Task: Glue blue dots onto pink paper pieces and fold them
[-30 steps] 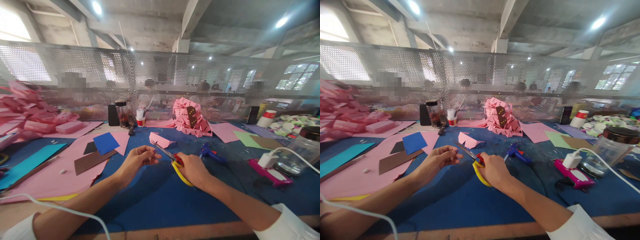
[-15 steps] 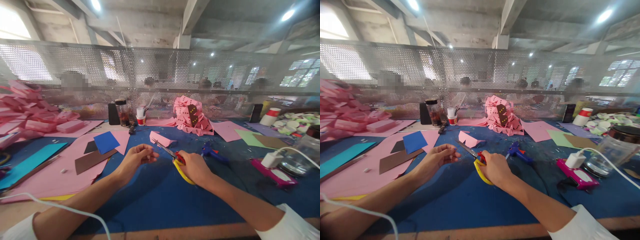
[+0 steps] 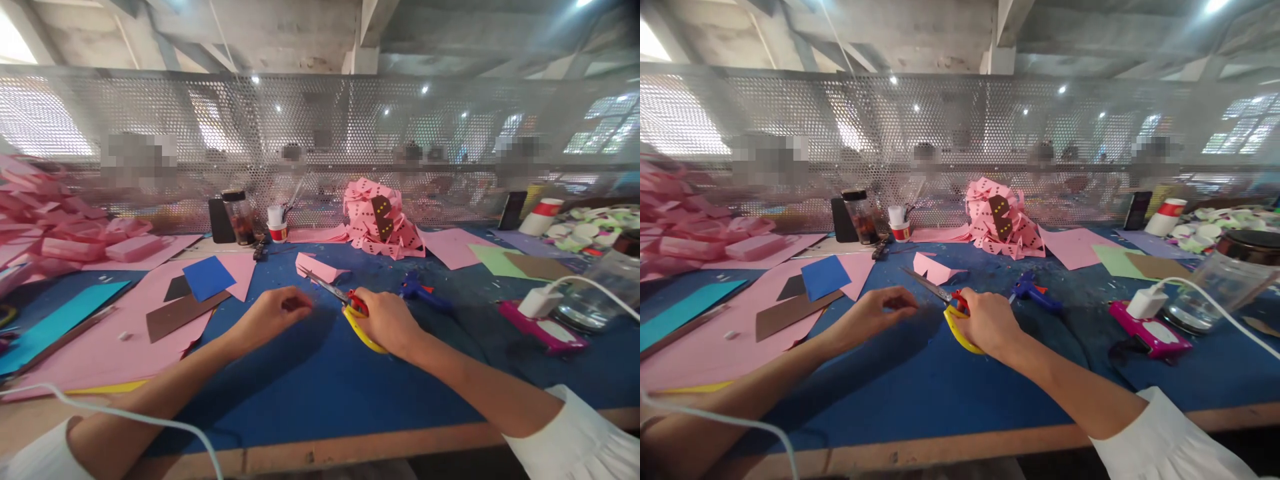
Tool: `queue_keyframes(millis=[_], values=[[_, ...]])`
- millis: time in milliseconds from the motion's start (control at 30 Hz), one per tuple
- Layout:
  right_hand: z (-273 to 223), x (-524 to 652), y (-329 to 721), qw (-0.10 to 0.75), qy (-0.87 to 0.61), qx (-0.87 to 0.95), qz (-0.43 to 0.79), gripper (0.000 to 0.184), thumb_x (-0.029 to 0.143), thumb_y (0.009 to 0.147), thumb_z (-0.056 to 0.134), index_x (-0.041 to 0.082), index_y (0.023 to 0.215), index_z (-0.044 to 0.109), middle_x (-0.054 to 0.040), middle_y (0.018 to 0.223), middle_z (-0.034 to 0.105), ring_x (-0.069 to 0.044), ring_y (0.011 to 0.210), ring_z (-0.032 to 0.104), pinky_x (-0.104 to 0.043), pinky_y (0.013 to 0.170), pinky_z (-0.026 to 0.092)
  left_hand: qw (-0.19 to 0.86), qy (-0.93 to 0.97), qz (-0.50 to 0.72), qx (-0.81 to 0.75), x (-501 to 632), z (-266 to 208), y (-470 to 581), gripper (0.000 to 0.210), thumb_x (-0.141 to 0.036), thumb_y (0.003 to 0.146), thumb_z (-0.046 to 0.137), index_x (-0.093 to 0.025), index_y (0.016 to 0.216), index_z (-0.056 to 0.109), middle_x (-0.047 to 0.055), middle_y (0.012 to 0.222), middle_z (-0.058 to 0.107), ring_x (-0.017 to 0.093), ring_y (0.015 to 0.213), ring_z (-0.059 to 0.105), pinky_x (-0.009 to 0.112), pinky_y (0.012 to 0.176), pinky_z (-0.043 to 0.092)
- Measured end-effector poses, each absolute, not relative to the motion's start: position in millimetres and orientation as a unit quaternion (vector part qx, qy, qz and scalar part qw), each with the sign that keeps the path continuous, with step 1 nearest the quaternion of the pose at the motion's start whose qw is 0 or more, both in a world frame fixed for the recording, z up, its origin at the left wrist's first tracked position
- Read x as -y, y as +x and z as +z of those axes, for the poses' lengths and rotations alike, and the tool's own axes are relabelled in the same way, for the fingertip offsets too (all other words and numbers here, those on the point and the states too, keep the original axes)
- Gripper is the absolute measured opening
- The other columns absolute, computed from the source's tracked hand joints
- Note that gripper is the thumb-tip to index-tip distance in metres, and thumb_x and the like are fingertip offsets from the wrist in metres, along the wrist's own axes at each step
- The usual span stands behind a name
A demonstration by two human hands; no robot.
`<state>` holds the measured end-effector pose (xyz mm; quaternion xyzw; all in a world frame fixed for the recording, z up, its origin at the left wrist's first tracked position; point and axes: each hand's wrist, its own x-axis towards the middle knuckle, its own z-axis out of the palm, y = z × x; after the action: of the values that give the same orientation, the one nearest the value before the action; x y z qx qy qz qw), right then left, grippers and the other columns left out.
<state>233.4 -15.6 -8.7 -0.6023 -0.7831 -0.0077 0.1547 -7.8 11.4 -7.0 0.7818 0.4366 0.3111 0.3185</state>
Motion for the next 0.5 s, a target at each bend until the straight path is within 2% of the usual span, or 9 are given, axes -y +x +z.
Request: queue_keyframes(millis=[167,300,500], values=[[-8.7,14.8,234.1,0.165,-0.602,0.781,-0.001,0.03,0.05,0.085,0.051,0.026,0.099,0.063,0.0005,0.077,0.072,-0.019,0.072,0.069,-0.025,0.058,0.035,0.236,0.865,0.207,-0.392,-8.6,-12.0,-9.5,0.012,-0.026,0.076,0.064,-0.026,0.084,0.073,0.003,0.088,0.068,0.019,0.075,0.063,0.027,0.07,0.045],[-9.0,14.9,233.5,0.159,-0.602,0.783,0.004,0.032,0.05,0.085,0.051,0.024,0.098,0.063,-0.0007,0.078,0.072,-0.018,0.074,0.069,-0.025,0.058,0.036,0.19,0.888,0.182,-0.376,-8.8,-13.5,-10.8,0.014,-0.022,0.078,0.062,-0.026,0.087,0.071,0.004,0.092,0.065,0.02,0.081,0.062,0.027,0.073,0.044],[-12.8,13.1,232.7,0.159,-0.594,0.788,-0.023,0.032,0.054,0.084,0.05,0.024,0.089,0.061,0.0001,0.072,0.071,-0.019,0.066,0.067,-0.027,0.052,0.028,0.168,0.899,0.148,-0.376,-4.7,-9.7,-8.1,0.016,-0.014,0.081,0.053,-0.023,0.08,0.066,0.003,0.089,0.061,0.018,0.083,0.059,0.026,0.074,0.043]])
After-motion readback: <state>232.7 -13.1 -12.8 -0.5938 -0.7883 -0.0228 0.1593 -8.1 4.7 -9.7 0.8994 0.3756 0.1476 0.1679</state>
